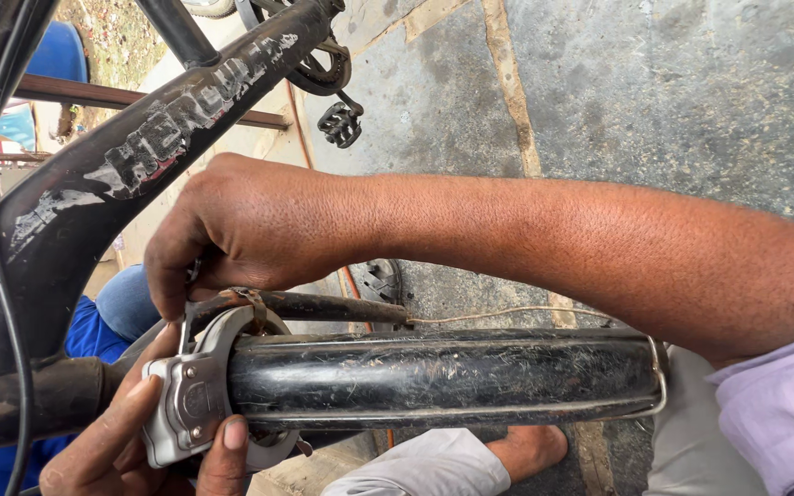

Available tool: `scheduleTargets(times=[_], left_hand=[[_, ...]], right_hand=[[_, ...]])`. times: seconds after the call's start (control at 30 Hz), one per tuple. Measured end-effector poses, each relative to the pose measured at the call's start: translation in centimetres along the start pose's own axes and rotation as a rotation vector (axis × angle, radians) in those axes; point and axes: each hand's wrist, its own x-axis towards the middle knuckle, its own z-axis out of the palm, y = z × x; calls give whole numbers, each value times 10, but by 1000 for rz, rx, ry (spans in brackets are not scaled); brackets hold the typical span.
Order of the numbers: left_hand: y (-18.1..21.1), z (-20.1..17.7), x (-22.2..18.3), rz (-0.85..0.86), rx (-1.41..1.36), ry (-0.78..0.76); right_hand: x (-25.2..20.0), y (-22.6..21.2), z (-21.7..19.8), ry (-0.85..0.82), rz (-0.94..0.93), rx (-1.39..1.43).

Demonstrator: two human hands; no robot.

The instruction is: The person installs and secures a front fender on a bicycle using a screwdriver and by hand, while other people sit nearby.

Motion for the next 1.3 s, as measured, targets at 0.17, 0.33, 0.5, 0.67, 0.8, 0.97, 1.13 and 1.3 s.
scheduleTargets(times=[0.17,0.33,0.5,0.67,0.8,0.97,1.13,1.3], left_hand=[[-24,-12,-10,-74,140,5],[-54,-27,-10,-198,285,-59],[-52,-30,-7,212,473,-23],[-37,-30,1,-40,426,-103],[-19,-1,-9,86,129,104],[-2,11,-11,74,9,145],[6,10,-20,78,-28,186],[12,-24,-19,189,134,-125]], right_hand=[[3,1,5,0,-5,37],[-5,-2,26,-14,18,66],[-25,-5,39,39,-68,230],[-11,-1,28,51,52,179],[1,-5,20,-5,127,353],[8,-16,16,-75,241,247],[21,-26,27,-65,325,39],[20,-37,26,-79,432,-70]])
